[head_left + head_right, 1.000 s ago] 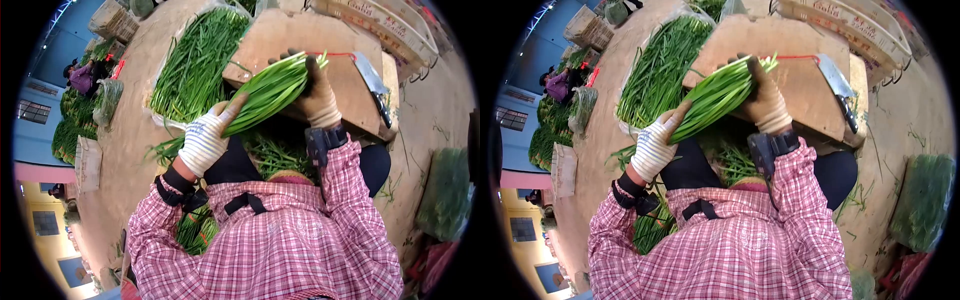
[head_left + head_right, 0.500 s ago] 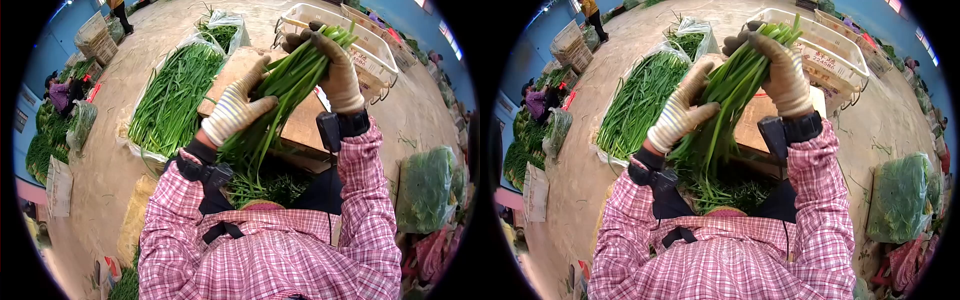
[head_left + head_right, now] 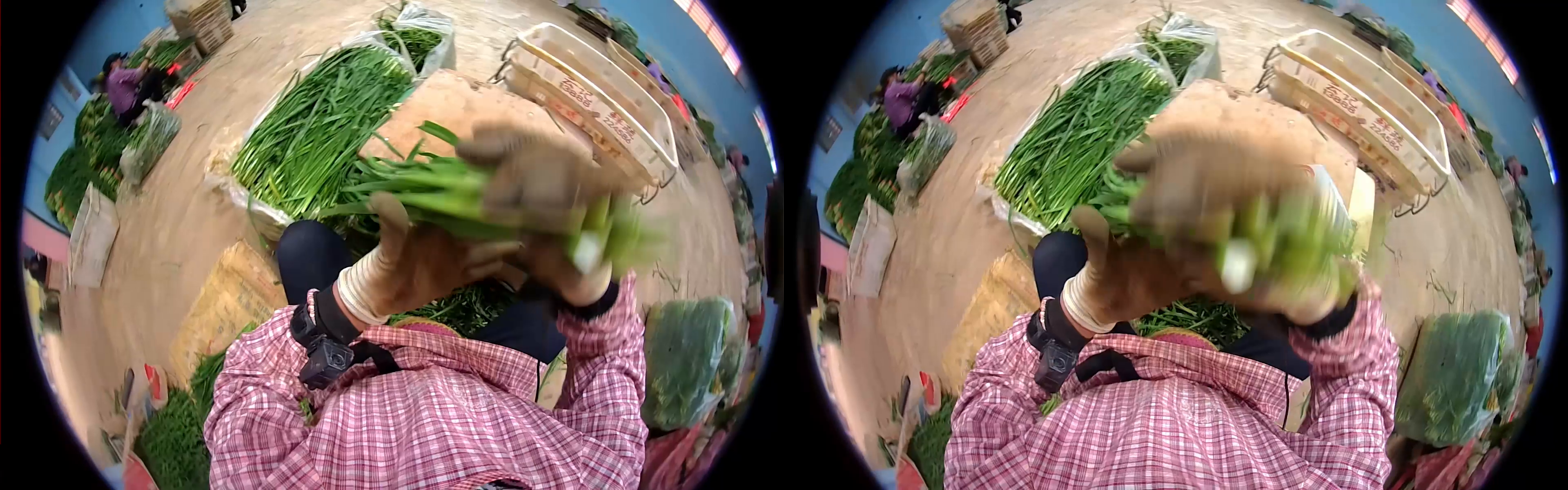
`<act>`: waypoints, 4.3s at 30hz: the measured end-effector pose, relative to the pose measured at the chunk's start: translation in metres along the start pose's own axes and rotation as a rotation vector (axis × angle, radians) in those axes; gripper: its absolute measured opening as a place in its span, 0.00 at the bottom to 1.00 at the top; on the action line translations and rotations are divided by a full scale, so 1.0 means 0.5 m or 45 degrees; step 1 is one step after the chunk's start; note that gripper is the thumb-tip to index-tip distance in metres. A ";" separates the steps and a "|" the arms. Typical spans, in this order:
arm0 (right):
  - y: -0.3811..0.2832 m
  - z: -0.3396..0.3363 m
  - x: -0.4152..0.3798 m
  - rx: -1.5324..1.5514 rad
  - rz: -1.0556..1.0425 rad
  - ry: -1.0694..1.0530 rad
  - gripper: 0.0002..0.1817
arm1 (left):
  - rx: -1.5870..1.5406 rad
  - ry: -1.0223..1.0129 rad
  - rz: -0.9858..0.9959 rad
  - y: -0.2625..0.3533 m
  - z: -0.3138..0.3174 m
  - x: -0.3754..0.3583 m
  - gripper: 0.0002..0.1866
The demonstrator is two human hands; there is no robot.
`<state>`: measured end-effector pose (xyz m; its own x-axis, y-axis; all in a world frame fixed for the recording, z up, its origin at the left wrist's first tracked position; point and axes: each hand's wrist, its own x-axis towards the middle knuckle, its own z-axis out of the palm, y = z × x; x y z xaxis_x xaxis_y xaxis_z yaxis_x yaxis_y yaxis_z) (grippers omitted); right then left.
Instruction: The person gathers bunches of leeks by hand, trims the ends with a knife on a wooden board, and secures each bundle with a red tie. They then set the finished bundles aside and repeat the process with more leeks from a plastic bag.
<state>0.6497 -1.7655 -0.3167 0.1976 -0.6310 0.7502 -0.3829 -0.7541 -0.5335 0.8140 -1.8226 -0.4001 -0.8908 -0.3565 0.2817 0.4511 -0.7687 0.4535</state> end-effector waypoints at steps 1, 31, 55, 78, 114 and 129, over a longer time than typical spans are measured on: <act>0.018 0.015 -0.007 0.105 -0.330 -0.100 0.18 | 0.013 0.094 0.147 0.010 0.019 -0.002 0.55; 0.307 0.022 0.051 0.012 0.634 0.210 0.31 | 2.308 0.604 0.582 0.167 -0.345 0.198 0.21; 0.177 0.076 -0.210 -1.038 0.721 -0.175 0.20 | 0.267 0.448 0.807 0.155 -0.268 -0.020 0.26; 0.233 0.153 -0.079 -0.952 0.253 -0.315 0.06 | 0.407 0.505 0.613 0.093 -0.254 -0.013 0.37; 0.174 0.184 -0.096 0.022 1.146 0.221 0.09 | 0.633 0.575 0.678 0.078 -0.246 -0.014 0.39; 0.290 0.264 -0.157 -0.369 0.962 0.063 0.49 | 0.576 0.910 0.400 0.135 -0.213 0.052 0.14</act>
<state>0.6976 -1.8494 -0.5044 -0.2454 -0.9373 0.2474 -0.6169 -0.0459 -0.7857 0.8155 -1.9403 -0.4524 -0.4763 -0.8760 -0.0754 0.5235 -0.3514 0.7762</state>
